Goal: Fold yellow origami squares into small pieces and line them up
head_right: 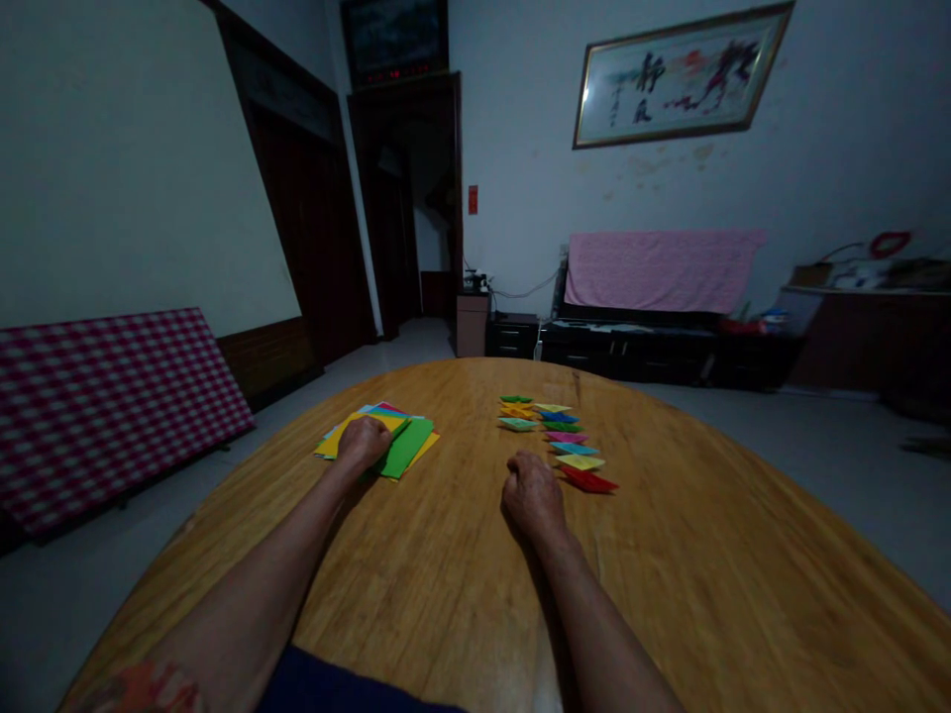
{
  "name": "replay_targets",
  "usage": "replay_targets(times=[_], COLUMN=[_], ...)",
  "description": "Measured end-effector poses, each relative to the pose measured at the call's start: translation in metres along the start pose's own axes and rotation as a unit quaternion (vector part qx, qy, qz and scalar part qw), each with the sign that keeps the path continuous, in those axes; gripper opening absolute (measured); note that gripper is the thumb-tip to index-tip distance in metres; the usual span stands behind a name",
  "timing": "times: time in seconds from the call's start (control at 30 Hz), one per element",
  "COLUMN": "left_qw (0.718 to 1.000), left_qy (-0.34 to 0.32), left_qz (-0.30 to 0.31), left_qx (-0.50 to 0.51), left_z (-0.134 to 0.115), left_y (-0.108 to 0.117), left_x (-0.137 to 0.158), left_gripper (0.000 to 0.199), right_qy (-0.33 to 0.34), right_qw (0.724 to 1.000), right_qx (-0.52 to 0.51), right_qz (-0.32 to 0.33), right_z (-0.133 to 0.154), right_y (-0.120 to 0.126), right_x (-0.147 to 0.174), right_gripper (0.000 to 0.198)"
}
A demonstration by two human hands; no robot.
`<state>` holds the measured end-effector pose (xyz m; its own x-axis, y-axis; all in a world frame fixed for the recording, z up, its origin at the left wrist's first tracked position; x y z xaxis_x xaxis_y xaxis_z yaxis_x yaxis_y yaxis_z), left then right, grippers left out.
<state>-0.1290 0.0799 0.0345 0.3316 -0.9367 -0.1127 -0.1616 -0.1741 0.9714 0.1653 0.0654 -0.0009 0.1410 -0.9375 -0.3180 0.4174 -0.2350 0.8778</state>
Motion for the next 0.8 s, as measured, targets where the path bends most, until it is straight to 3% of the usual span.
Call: replay_targets(times=[0.8], left_qw=[0.998], left_qy=[-0.02], left_qz=[0.024], left_qx=[0.053], left_z=[-0.0083], left_y=[-0.0087], left_x=[-0.0019], left_gripper=[0.022], right_qy=[0.019], right_qw=[0.999], right_qx=[-0.005], right_qz=[-0.027], right_z=[0.0003], right_y=[-0.0015], right_x=[0.0001], right_gripper=[0.029])
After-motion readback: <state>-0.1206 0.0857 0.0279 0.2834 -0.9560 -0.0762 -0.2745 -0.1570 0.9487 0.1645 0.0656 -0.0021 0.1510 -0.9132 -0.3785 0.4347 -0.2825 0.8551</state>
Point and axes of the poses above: each hand's wrist, its own x-axis away from the middle knuckle, its own y-axis out of the back of the hand, z = x × y, the point moved 6 cm from there along -x, towards the middle knuckle, and after that the axes turned 2 degrees about z, right-handed, at the moved point
